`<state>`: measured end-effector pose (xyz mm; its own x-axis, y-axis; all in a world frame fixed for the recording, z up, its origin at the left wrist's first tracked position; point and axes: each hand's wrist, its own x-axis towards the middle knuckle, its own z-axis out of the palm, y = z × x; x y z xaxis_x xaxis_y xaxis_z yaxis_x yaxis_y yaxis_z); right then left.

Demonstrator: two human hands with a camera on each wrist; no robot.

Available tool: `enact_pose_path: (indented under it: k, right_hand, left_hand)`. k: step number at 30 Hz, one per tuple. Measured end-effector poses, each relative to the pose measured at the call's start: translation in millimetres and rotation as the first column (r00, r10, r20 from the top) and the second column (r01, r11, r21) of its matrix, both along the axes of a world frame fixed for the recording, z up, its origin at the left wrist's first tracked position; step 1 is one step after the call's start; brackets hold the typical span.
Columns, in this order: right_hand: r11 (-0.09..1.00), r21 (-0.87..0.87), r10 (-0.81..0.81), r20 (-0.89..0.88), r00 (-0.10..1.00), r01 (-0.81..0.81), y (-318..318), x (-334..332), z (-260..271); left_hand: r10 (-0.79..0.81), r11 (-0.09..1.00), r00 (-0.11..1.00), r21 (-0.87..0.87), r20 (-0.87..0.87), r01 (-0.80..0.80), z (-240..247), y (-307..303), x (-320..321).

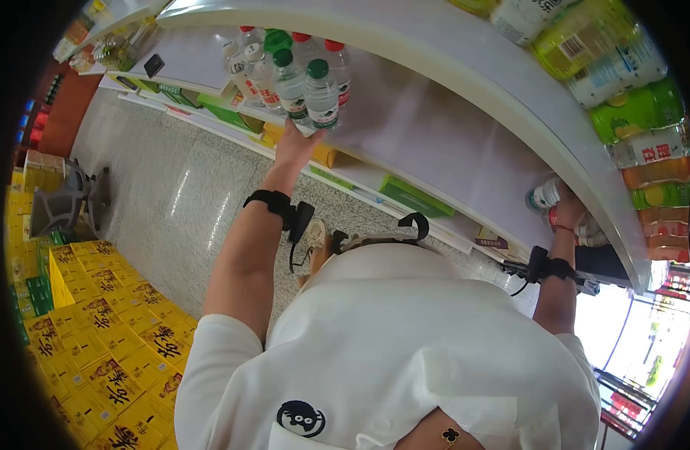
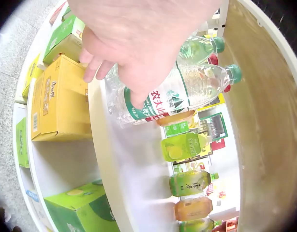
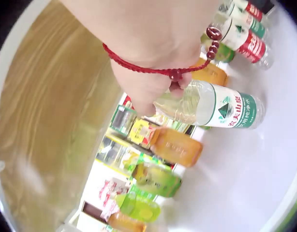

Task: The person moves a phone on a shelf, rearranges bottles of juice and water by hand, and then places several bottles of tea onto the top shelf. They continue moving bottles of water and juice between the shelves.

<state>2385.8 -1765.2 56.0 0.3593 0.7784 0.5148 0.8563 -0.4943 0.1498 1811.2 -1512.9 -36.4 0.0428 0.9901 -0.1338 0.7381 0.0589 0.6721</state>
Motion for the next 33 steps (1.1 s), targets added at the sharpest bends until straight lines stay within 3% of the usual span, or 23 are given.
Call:
enact_pose_path:
  k: [1, 2, 4, 6, 10, 12, 14, 16, 26, 33]
  right_hand:
    - [0.964, 0.242, 0.134, -0.098, 0.986, -0.107, 9, -24, 2]
    - [0.965, 0.236, 0.136, -0.097, 0.986, -0.110, 19, -49, 7]
    - [0.939, 0.260, 0.300, -0.301, 0.905, -0.224, 43, -101, 26]
    - [0.985, 0.119, 0.171, -0.530, 0.831, -0.127, 65, -148, 41]
    - [0.861, 0.294, 0.506, -0.581, 0.638, -0.414, 121, -209, 24]
    - [0.849, 0.285, 0.504, -0.688, 0.522, -0.444, 147, -250, 30]
    - [0.749, 0.372, 0.641, -0.617, 0.457, -0.549, 172, -278, 21]
    - [0.781, 0.316, 0.569, -0.715, 0.406, -0.538, 186, -313, 34]
    - [0.775, 0.278, 0.542, -0.754, 0.370, -0.568, 223, -376, 31]
    - [0.762, 0.286, 0.592, -0.672, 0.445, -0.581, 225, -379, 31]
  left_hand:
    - [-0.006, 1.000, 1.000, 0.028, -0.004, 0.006, -2, -1, -1]
    - [-0.003, 1.000, 1.000, 0.022, -0.001, 0.003, -3, -2, -2]
    - [-0.039, 0.995, 0.997, 0.089, 0.062, 0.033, 0, -1, -4]
    - [-0.002, 0.999, 0.997, 0.035, 0.072, -0.001, 17, -9, -2]
    - [0.019, 1.000, 1.000, 0.006, 0.014, -0.019, 12, -9, -7]
    - [-0.045, 0.999, 0.999, -0.027, -0.027, 0.045, 12, -6, -9]
    - [-0.113, 0.992, 0.992, -0.061, -0.059, 0.110, 8, -3, -9]
    - [-0.265, 0.963, 0.962, -0.065, -0.068, 0.261, 0, 1, -13]
    - [-0.287, 0.956, 0.958, -0.050, 0.017, 0.288, -3, 0, -4]
    - [-0.358, 0.934, 0.933, -0.003, 0.026, 0.358, 0, -5, 6]
